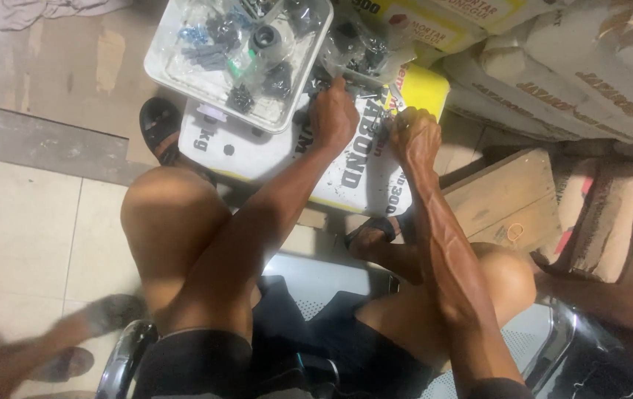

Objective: Sorting small plastic and metal components from a tray into a plastic bag.

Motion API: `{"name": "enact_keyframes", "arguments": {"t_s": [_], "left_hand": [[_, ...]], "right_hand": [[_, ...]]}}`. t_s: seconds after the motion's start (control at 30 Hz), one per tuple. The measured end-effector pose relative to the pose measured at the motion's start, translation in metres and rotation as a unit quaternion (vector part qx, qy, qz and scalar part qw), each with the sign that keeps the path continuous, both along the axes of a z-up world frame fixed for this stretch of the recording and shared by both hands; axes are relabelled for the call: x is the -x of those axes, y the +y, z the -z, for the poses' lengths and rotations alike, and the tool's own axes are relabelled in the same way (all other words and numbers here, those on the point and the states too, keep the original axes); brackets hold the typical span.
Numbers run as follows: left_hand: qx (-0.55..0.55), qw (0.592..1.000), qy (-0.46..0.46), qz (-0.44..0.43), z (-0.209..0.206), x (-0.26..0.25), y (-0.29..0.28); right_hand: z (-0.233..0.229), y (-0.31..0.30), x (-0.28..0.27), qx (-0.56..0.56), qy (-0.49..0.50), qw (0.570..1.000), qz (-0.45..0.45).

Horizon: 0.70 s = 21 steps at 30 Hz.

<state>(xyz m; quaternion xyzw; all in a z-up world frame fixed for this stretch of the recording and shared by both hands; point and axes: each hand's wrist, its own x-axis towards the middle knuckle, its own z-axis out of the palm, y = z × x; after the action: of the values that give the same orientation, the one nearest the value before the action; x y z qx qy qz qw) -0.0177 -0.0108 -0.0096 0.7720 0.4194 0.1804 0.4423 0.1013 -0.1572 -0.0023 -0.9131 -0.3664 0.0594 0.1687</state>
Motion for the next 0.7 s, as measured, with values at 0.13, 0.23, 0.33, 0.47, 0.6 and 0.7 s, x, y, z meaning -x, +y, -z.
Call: {"name": "enact_keyframes", "arguments": {"t_s": [0.13,0.23,0.33,0.47,0.6,0.7], "left_hand": [[0.032,0.999,-0.014,0.01,-0.03,0.002,-0.007],[0.03,0.999,-0.038,-0.011,-0.051,0.002,-0.005],[0.033,0.996,-0.07,-0.042,-0.045,0.0,-0.002],[0.041,0.994,-0.078,-0.058,-0.044,0.005,0.005],[0.048,0.993,-0.093,-0.062,-0.033,0.0,0.005],[0.047,0.991,-0.112,-0.057,-0.028,0.0,0.004]], "right_hand": [[0.029,-0.002,-0.008,0.031,-0.012,0.999,-0.033],[0.031,0.01,-0.013,0.017,-0.004,0.999,-0.041],[0.016,0.026,-0.006,-0.003,-0.007,1.0,-0.026],[0.021,0.044,-0.001,-0.033,0.03,0.999,-0.013],[0.04,0.052,-0.006,0.007,0.007,1.0,0.006],[0.069,0.045,-0.023,0.035,-0.028,0.999,0.025]]}}
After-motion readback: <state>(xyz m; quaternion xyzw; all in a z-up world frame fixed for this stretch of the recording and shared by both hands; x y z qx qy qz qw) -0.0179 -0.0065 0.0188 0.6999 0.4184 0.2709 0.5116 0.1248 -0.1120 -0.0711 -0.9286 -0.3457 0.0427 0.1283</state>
